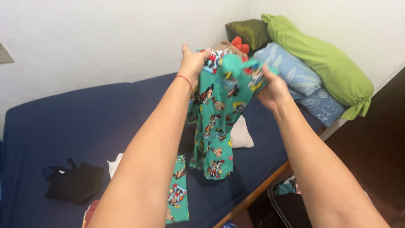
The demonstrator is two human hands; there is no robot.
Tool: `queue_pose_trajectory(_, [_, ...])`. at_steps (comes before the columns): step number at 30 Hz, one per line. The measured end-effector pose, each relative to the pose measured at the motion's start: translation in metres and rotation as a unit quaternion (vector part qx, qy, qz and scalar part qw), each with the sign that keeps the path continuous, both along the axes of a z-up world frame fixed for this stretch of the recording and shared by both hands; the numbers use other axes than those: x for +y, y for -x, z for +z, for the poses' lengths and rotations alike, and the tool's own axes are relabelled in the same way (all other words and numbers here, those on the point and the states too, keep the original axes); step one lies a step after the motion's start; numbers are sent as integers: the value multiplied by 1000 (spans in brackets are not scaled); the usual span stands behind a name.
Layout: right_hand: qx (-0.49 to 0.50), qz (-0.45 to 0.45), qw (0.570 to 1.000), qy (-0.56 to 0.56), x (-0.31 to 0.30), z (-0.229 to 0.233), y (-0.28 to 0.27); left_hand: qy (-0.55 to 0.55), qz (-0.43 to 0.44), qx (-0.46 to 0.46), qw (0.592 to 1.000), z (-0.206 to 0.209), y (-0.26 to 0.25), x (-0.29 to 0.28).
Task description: The person takes items of clothing from a basket and folds them on a bed, including a white shirt, a green patterned shirt, and black pants.
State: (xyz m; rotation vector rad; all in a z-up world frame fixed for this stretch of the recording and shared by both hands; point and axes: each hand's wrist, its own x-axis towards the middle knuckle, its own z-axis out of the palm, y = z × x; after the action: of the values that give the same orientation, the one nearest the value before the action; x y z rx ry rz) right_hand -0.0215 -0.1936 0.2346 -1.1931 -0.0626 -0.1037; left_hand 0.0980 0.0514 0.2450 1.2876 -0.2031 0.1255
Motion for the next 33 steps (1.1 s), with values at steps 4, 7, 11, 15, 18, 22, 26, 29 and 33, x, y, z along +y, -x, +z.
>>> queue_pose_trajectory(4, [-80,-3,997,-2,-9,8,8,56,-24,-81,995,-6,19,3])
queue_pose_trajectory(7, [-63,-21,997,32,-12,-4,7,106,-64,-60,991,-26,14,8])
queue_pose_trajectory(11, [-73,30,995,61,-3,-19,4,81,-89,27,992,-61,22,-6])
queue_pose_trajectory(15, [-47,36,997,52,5,-12,10,146,-61,105,982,-80,49,-6])
queue_pose_trajectory(18, [-67,49,996,32,7,-1,23,85,-111,171,975,-84,69,0])
queue_pose_trajectory(22, [-82,49,995,21,8,2,36,-35,-229,281,931,-83,91,-1])
queue_pose_trajectory(26, [-53,25,998,25,-1,-9,39,22,-283,86,955,-82,78,-17])
queue_pose_trajectory(29, [-45,4,998,41,-16,-15,33,34,-184,58,981,-73,63,-20])
queue_pose_trajectory(33, [-23,-84,991,106,-29,-23,22,80,-112,-31,990,-57,57,-20])
